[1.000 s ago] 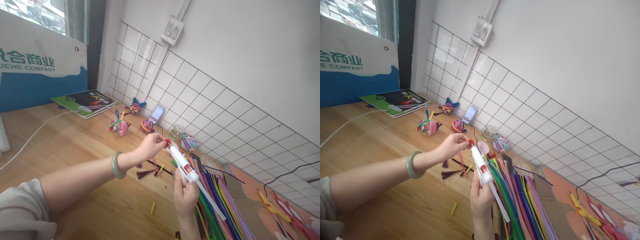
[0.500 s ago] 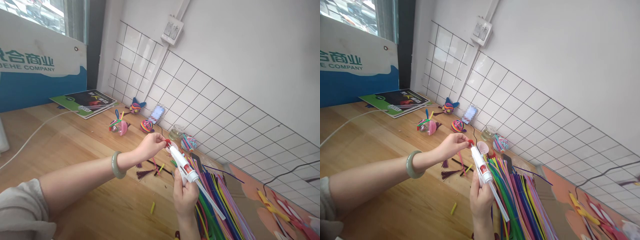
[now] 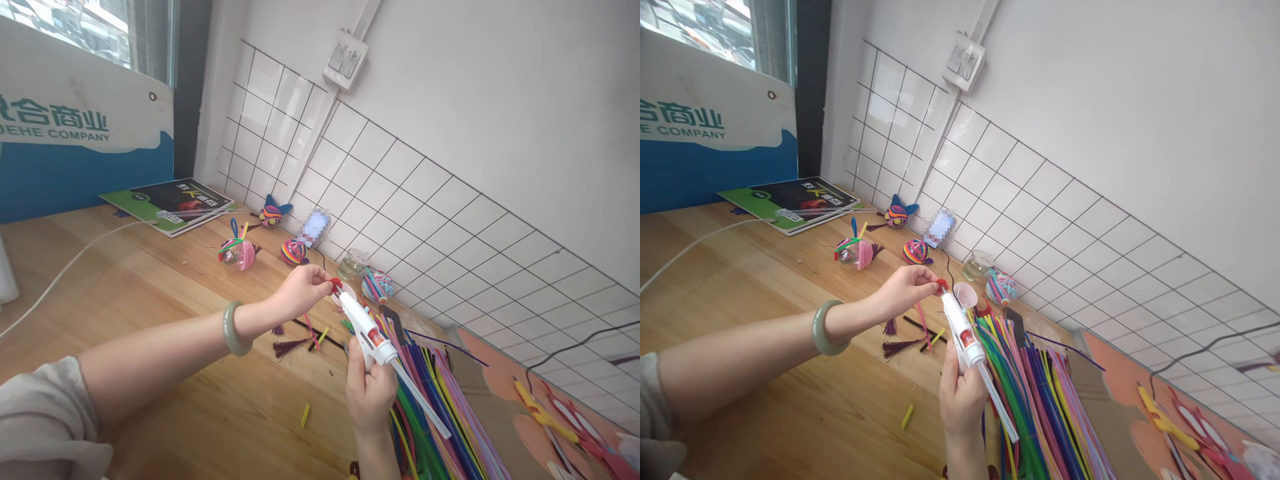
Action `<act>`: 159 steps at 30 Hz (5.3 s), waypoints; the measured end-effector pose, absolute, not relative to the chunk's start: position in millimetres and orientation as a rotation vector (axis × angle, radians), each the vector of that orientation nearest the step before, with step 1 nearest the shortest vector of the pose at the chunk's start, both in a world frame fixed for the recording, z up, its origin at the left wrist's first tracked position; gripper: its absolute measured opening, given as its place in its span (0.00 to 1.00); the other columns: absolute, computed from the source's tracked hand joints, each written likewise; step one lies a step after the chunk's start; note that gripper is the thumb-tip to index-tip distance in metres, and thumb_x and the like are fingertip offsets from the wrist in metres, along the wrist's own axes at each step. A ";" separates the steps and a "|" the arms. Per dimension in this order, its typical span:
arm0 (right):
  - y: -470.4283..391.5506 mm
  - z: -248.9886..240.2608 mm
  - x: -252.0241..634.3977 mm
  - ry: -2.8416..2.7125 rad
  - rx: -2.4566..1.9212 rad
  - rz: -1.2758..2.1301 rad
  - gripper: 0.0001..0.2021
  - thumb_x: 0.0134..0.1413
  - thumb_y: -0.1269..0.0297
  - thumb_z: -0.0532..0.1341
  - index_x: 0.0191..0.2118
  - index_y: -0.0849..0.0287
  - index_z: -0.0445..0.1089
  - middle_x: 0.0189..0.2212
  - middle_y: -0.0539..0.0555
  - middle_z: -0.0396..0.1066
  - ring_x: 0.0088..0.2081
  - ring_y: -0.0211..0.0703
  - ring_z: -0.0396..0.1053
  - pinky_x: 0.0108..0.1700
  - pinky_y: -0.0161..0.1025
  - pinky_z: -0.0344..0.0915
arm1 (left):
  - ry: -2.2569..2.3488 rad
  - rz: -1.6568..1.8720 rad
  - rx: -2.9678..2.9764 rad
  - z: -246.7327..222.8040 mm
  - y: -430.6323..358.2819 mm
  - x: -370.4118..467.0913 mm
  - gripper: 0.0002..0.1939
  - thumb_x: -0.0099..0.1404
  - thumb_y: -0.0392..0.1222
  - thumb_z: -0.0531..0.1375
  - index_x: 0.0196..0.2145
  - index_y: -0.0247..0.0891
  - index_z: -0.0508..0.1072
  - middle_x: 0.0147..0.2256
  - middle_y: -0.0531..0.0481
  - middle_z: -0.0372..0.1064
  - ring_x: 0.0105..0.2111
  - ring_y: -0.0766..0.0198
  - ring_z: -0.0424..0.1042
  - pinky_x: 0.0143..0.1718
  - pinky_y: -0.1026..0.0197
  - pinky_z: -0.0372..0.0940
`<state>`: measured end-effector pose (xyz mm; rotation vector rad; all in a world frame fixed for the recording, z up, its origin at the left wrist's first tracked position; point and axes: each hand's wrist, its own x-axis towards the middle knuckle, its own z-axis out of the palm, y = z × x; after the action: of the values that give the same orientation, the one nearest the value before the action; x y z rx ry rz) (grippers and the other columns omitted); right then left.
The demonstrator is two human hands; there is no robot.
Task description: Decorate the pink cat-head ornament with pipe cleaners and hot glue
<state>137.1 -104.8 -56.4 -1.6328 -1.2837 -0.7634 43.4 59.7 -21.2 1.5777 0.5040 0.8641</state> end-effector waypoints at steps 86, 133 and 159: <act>-52.6 -28.6 180.5 -1.096 -1.809 0.320 0.14 0.53 0.53 0.62 0.33 0.61 0.71 0.25 0.51 0.71 0.27 0.40 0.67 0.31 0.37 0.64 | 0.410 0.974 1.295 20.3 82.4 12.9 0.05 0.52 0.39 0.65 0.26 0.34 0.74 0.24 0.52 0.72 0.25 0.68 0.67 0.28 0.65 0.60; -38.1 -22.3 102.3 -0.920 -1.320 -0.218 0.09 0.55 0.59 0.61 0.31 0.60 0.69 0.32 0.54 0.70 0.34 0.43 0.70 0.34 0.41 0.70 | 0.262 0.825 0.879 12.1 21.6 24.5 0.12 0.51 0.40 0.68 0.28 0.33 0.68 0.23 0.52 0.71 0.20 0.71 0.67 0.23 0.67 0.61; -40.9 -26.4 108.6 -1.204 -1.290 -0.718 0.09 0.57 0.73 0.61 0.43 0.58 0.74 0.37 0.57 0.75 0.38 0.43 0.74 0.38 0.43 0.74 | 0.341 0.840 0.888 20.6 17.1 19.5 0.05 0.54 0.31 0.63 0.28 0.32 0.69 0.22 0.54 0.70 0.20 0.72 0.68 0.23 0.69 0.62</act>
<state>108.6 -40.9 -26.4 -1.2900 -1.2036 -0.7176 19.5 17.1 20.6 0.8885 0.3415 0.8396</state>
